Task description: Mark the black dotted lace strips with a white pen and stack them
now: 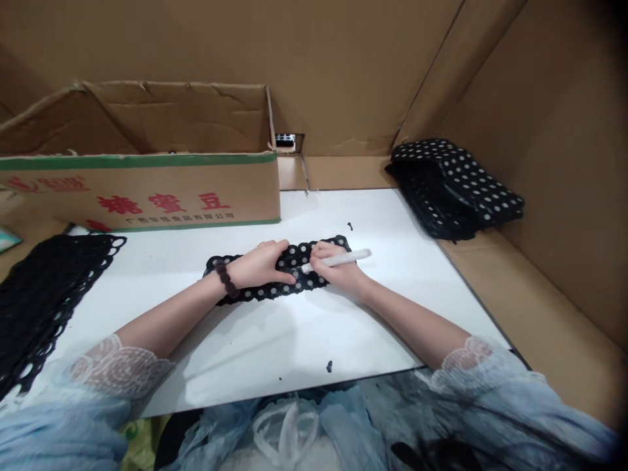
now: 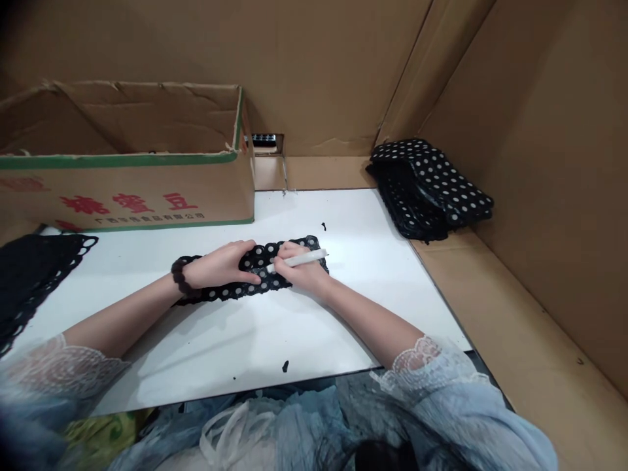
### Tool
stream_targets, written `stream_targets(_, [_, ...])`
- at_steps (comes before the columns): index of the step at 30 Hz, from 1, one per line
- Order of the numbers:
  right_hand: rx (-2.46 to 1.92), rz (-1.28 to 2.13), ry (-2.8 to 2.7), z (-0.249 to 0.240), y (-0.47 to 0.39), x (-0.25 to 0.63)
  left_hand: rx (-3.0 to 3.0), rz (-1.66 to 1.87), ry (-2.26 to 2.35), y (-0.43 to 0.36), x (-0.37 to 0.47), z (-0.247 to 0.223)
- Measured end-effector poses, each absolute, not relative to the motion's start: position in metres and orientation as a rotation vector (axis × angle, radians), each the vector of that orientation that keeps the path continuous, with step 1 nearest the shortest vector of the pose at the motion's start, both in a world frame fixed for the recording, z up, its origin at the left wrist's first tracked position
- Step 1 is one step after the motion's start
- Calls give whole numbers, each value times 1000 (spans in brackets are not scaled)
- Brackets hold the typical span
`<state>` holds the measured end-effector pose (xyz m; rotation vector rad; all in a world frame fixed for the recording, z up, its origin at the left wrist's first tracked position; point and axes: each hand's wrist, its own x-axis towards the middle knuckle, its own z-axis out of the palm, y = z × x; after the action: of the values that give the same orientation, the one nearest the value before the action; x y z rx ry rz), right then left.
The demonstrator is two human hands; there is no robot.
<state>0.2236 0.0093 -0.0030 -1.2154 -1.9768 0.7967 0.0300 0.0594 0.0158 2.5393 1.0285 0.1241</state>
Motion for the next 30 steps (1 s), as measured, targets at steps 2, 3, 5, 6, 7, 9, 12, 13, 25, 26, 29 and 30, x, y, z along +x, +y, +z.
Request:
stream_targets(2, [-1218, 765, -2008, -5, 10, 223, 2536, 70, 1063, 60, 31, 18])
stream_targets(3, [-1199, 748, -2034, -6, 10, 223, 2533, 40, 1075, 60, 32, 19])
stream_targets(5, [-1159, 717, -2080, -7, 9, 223, 2524, -12, 1091, 59, 34, 21])
stream_targets(6, [-1148, 708, -2092, -7, 9, 222, 2516, -33, 1094, 59, 35, 21])
stream_targets(7, [-1145, 704, -2097, -7, 8, 222, 2505, -50, 1094, 58, 36, 22])
stream_targets(9, [-1150, 709, -2098, -8, 8, 222, 2485, -69, 1094, 56, 37, 23])
stream_targets(12, [-1171, 706, -2088, -8, 7, 221, 2442, -92, 1126, 54, 38, 26])
stream_targets(13, [-1175, 696, -2089, -8, 7, 220, 2417, -100, 1144, 53, 39, 26])
stream_targets(25, [-1395, 363, -2192, -16, 4, 204, 2113, 162, 1269, 34, 46, 27])
stream_targets(26, [-1393, 354, -2191, -15, 4, 203, 2063, 171, 1252, 33, 45, 27])
stream_targets(29, [-1380, 386, -2183, -10, 4, 203, 1925, 156, 1152, 37, 39, 30])
stream_targets(30, [-1377, 402, -2183, -8, 4, 203, 1888, 142, 1097, 39, 36, 31])
